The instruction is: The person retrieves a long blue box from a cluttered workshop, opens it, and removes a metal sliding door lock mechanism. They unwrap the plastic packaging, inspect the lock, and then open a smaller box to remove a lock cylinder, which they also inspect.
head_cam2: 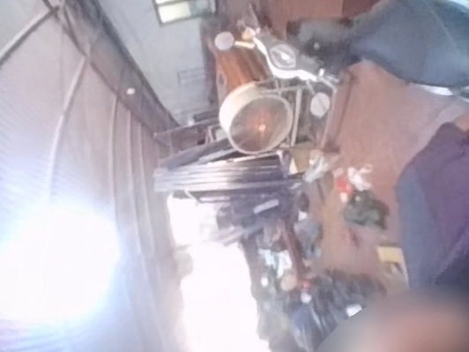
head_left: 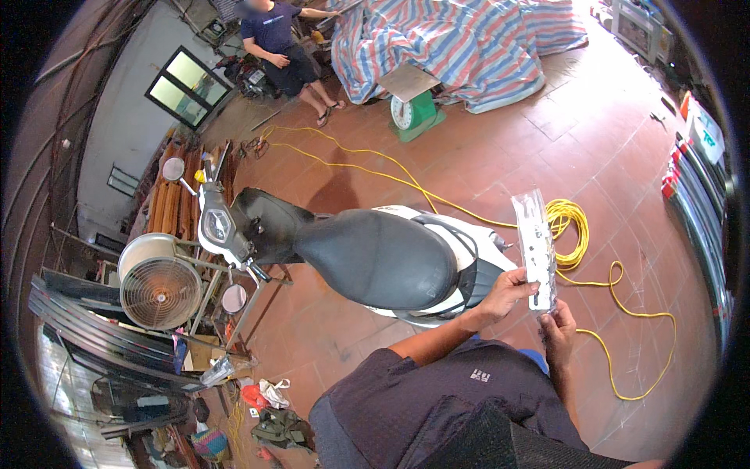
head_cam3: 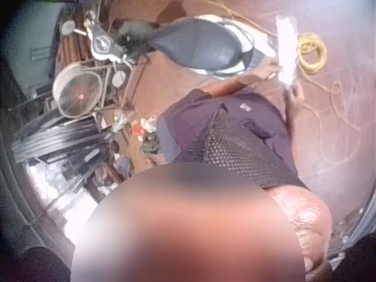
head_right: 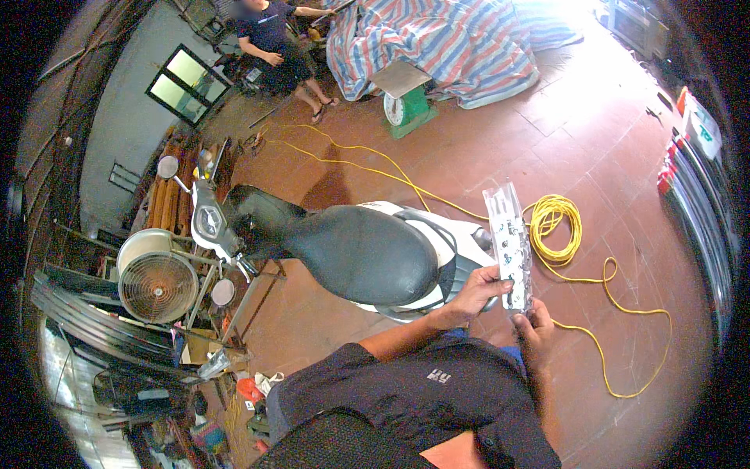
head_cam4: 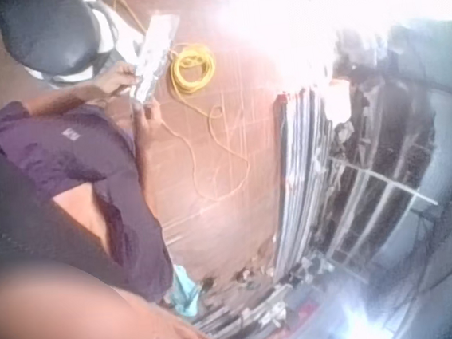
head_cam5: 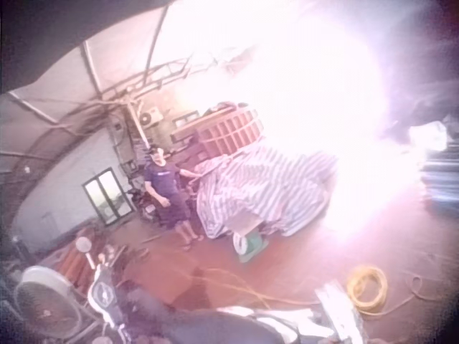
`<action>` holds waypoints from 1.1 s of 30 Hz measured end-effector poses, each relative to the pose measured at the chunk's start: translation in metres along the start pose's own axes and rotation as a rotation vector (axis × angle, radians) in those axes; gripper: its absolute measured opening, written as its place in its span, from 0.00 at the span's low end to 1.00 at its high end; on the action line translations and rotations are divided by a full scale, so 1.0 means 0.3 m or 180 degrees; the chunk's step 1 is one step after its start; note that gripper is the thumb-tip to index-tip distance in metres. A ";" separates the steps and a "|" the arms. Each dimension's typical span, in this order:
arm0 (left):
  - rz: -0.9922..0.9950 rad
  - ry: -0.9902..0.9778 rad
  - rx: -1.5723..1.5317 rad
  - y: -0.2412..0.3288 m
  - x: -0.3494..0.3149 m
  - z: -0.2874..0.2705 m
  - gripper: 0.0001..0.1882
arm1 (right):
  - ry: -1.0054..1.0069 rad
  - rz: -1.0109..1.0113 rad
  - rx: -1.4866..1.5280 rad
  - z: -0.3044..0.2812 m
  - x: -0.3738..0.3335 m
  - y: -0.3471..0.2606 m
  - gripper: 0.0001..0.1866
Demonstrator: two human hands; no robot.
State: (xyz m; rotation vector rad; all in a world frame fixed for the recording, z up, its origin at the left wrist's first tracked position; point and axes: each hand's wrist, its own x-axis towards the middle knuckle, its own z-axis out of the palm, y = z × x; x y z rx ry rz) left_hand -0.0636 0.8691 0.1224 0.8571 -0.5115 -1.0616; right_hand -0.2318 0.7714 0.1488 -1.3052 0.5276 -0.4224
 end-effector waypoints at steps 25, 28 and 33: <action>0.0284 0.1388 0.0323 -0.335 0.778 0.542 0.06 | -0.1259 0.0120 -0.0263 -0.886 0.713 -0.257 0.15; 0.0169 0.2136 0.0863 -0.318 0.816 0.491 0.03 | -0.1258 0.0515 -0.0377 -0.847 0.787 -0.254 0.17; 0.0302 0.2464 -0.0395 -0.300 0.950 0.382 0.06 | -0.1391 0.1392 0.0045 -0.800 0.967 -0.231 0.20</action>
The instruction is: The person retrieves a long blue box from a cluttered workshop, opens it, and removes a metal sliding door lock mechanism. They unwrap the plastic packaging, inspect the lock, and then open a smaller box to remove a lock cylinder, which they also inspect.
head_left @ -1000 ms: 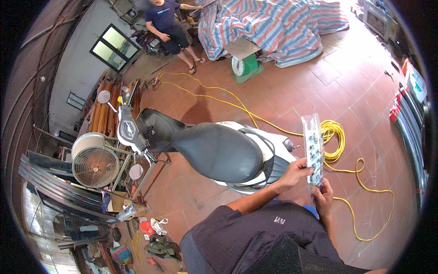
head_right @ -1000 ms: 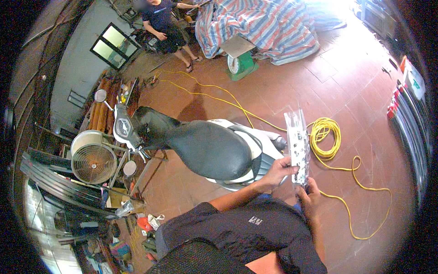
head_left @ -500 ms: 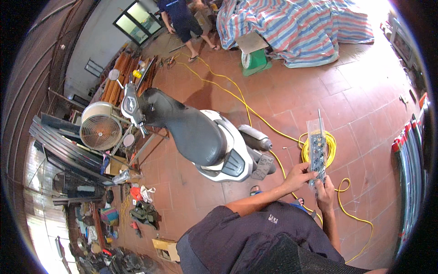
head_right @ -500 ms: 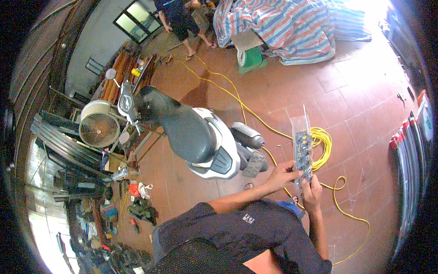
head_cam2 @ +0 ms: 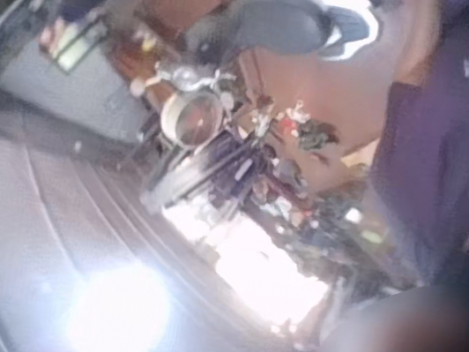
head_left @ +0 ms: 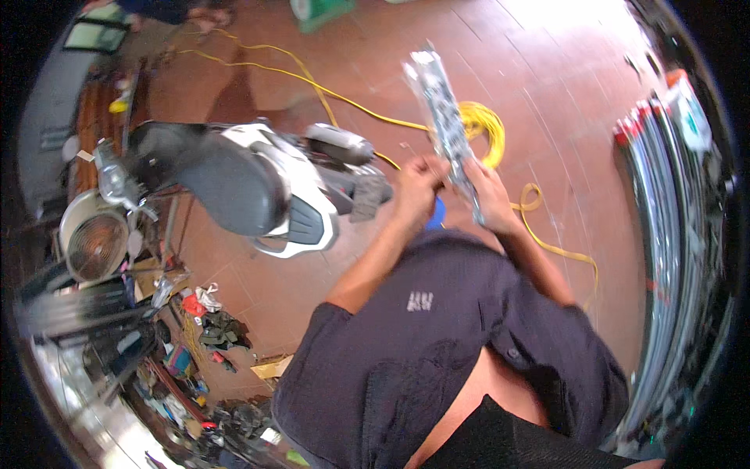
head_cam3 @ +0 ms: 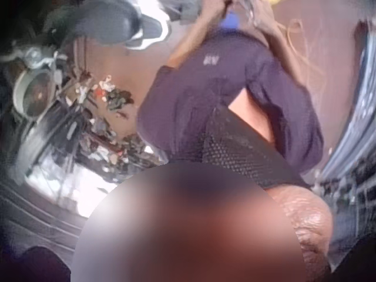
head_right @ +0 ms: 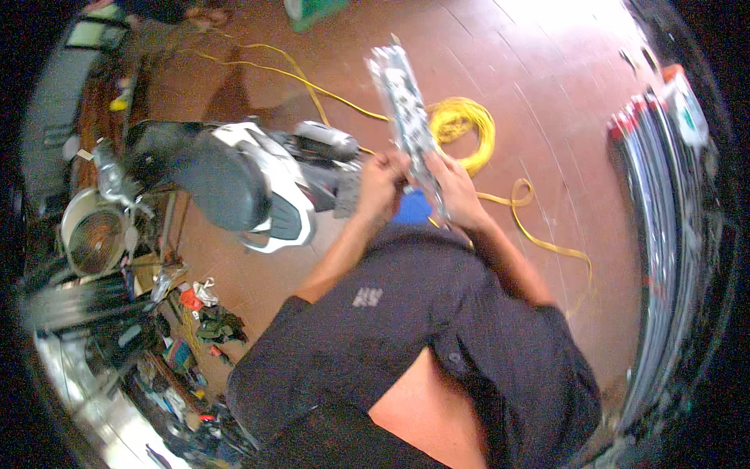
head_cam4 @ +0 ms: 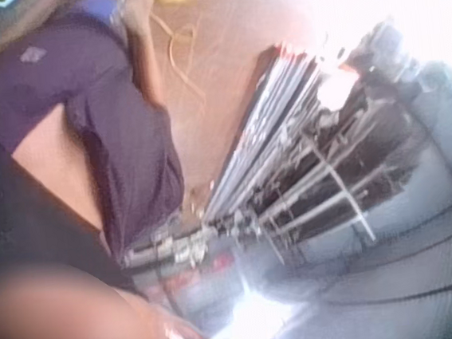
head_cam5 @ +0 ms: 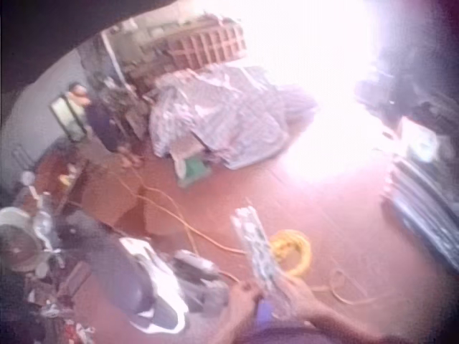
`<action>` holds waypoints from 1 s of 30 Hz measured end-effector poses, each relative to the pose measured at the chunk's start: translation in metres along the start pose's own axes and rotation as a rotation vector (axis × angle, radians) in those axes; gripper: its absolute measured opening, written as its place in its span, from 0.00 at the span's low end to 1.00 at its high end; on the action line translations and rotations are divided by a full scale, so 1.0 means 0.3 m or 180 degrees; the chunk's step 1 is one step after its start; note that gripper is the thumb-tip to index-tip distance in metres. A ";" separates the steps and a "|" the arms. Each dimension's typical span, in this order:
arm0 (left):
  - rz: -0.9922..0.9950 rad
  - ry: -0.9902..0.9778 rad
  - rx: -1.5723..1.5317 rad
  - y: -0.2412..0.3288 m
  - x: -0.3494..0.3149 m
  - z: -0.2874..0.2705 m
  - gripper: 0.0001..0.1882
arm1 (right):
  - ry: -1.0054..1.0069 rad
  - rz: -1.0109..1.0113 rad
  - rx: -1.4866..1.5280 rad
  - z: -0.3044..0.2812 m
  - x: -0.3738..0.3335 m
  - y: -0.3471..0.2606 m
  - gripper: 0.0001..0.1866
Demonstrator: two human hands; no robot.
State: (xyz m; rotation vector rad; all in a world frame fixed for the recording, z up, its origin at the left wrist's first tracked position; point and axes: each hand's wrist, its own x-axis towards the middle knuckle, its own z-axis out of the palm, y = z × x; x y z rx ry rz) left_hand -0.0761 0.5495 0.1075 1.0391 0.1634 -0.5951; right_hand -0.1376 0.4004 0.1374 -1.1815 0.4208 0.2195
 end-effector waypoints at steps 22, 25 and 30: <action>0.0962 0.0475 -0.0428 0.578 0.654 -0.188 0.09 | -0.1551 0.1023 0.0637 0.263 0.952 -0.376 0.30; 0.1094 0.0968 -0.0469 0.636 0.795 -0.255 0.09 | -0.2163 0.1101 0.0765 0.304 1.182 -0.425 0.23; 0.0698 0.1607 -0.1485 0.754 1.095 -0.360 0.07 | -0.2229 0.0523 -0.0516 0.436 1.607 -0.563 0.24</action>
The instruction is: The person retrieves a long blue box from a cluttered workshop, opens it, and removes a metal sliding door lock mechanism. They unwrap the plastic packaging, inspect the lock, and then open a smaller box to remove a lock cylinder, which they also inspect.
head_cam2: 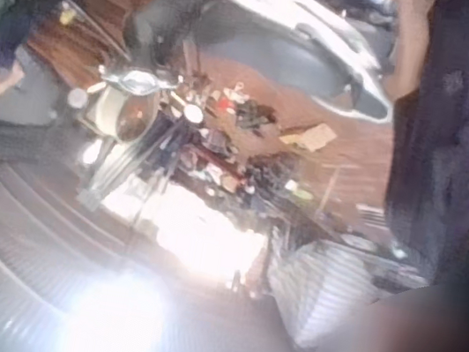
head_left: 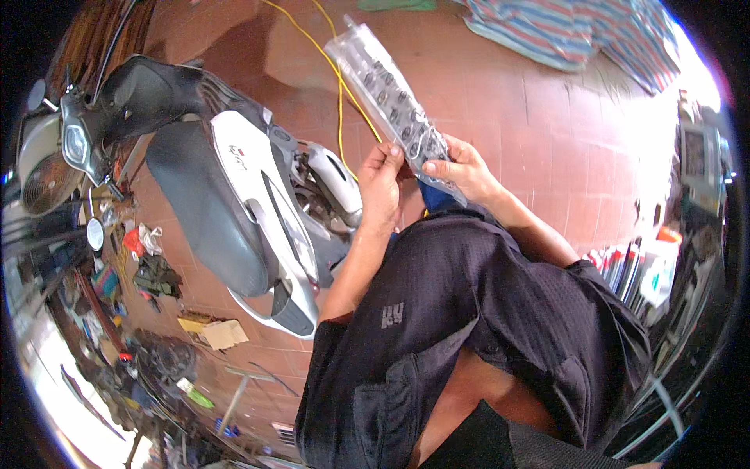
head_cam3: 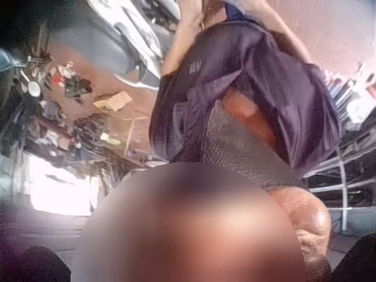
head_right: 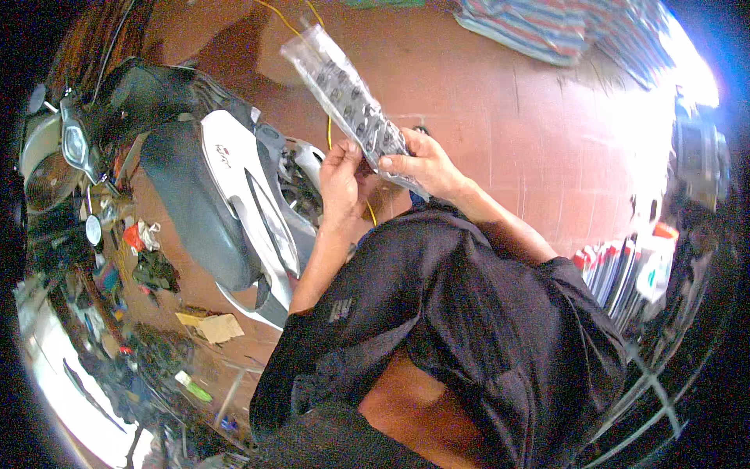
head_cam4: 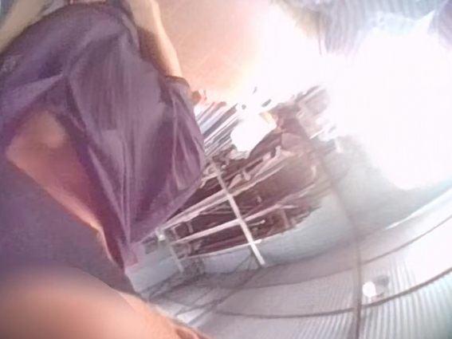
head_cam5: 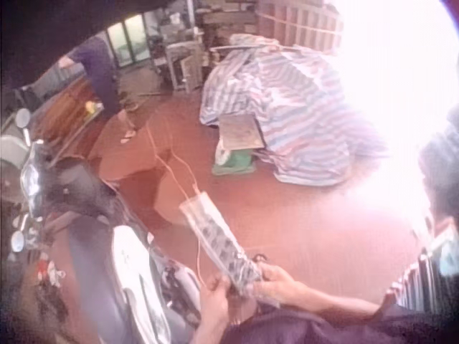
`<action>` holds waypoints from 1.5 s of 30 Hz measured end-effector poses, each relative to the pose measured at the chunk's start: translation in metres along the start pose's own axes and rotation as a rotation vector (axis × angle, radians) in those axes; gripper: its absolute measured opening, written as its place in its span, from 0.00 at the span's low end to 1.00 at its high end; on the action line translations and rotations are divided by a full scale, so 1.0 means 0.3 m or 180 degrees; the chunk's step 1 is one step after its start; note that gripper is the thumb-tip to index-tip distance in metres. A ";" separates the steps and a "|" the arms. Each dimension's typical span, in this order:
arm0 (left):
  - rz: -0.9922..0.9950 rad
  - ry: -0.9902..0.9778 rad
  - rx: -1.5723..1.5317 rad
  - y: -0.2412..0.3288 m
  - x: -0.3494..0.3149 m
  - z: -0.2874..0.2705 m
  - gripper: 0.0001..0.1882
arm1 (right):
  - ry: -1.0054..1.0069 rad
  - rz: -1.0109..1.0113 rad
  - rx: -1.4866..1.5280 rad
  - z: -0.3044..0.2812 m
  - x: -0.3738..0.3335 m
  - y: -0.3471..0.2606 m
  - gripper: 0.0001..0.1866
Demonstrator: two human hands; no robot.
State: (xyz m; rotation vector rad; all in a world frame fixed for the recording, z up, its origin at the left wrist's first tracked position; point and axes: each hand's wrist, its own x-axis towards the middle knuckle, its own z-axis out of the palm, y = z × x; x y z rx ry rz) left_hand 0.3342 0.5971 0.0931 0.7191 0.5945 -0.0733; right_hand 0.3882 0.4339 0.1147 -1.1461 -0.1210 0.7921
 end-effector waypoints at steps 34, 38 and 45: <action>0.0262 -0.0568 -0.0689 1.672 1.640 0.168 0.32 | -0.0674 -0.0045 0.0282 0.057 2.396 -0.787 0.20; 0.0274 -0.0963 0.0086 1.879 1.885 0.220 0.33 | -0.1046 0.0303 0.0986 0.142 2.909 -0.967 0.31; -0.0021 -0.0634 0.0184 2.135 2.104 0.338 0.33 | -0.1756 0.0107 0.0733 0.334 3.450 -1.383 0.23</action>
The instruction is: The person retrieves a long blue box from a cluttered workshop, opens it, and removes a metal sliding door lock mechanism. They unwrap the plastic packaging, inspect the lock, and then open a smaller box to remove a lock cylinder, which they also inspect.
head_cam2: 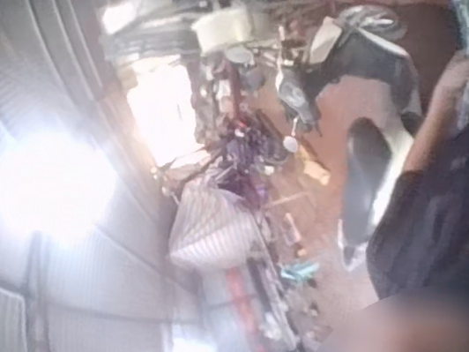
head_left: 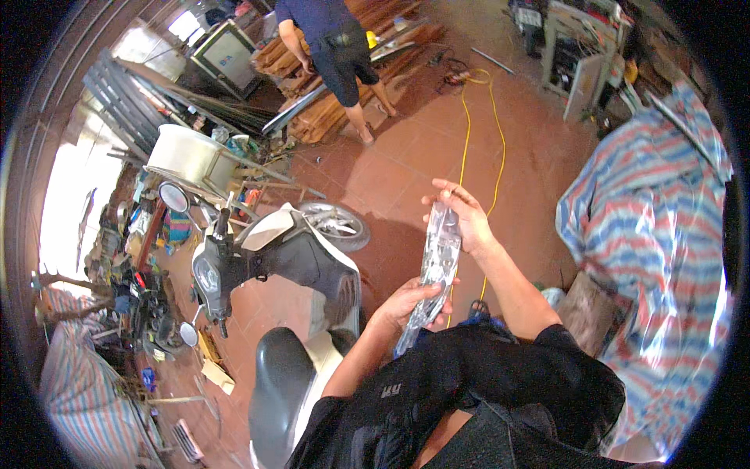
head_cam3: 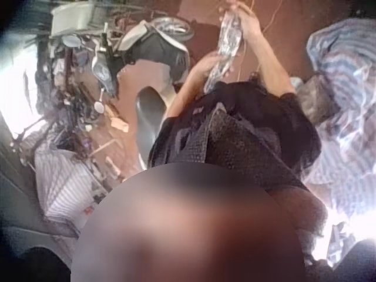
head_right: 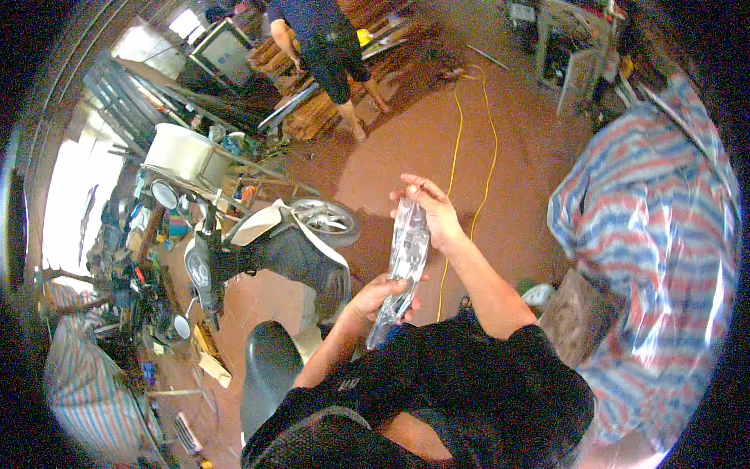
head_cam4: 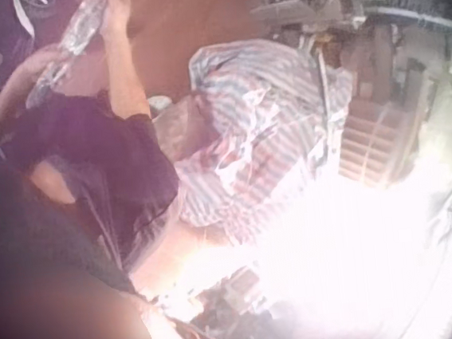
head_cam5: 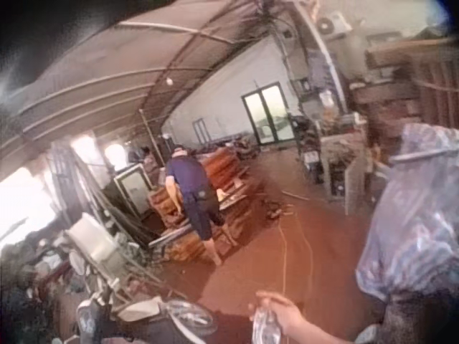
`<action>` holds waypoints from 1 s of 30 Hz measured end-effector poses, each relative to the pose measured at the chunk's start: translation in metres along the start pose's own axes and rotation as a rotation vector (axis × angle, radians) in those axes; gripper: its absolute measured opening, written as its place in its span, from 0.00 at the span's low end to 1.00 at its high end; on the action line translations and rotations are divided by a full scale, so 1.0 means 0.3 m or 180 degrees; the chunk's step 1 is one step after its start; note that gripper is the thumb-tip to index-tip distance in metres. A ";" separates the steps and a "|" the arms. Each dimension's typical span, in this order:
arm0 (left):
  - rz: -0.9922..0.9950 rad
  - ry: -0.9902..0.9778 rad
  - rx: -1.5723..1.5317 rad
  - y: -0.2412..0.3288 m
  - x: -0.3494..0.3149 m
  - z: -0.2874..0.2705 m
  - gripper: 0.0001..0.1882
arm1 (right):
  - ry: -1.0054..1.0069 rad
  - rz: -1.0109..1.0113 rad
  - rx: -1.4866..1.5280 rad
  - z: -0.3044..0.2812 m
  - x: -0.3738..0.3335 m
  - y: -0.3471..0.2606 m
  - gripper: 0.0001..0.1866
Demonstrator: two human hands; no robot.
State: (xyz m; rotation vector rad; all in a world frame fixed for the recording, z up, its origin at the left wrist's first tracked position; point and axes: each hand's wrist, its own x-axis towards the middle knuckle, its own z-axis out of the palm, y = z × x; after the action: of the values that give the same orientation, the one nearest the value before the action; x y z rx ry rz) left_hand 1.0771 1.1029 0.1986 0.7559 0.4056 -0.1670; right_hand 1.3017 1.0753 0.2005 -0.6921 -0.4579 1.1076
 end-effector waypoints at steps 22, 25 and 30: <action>0.2597 -0.0370 -0.2490 0.909 0.507 -0.636 0.64 | 0.0773 -0.0980 0.1359 -0.095 1.078 -0.189 0.13; 0.2509 0.1030 -0.1914 1.089 0.634 -0.694 0.40 | 0.0509 -0.1249 0.1321 -0.101 1.185 -0.200 0.13; 0.3346 -0.0135 -0.1837 1.312 0.776 -0.754 0.30 | 0.0639 -0.0877 0.1169 -0.174 1.306 -0.182 0.23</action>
State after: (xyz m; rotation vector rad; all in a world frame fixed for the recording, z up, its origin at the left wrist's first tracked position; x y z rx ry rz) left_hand 1.3360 1.5423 0.2024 0.3148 -0.0314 0.8872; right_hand 1.5237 1.4067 0.2020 -0.3963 -0.1633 0.8218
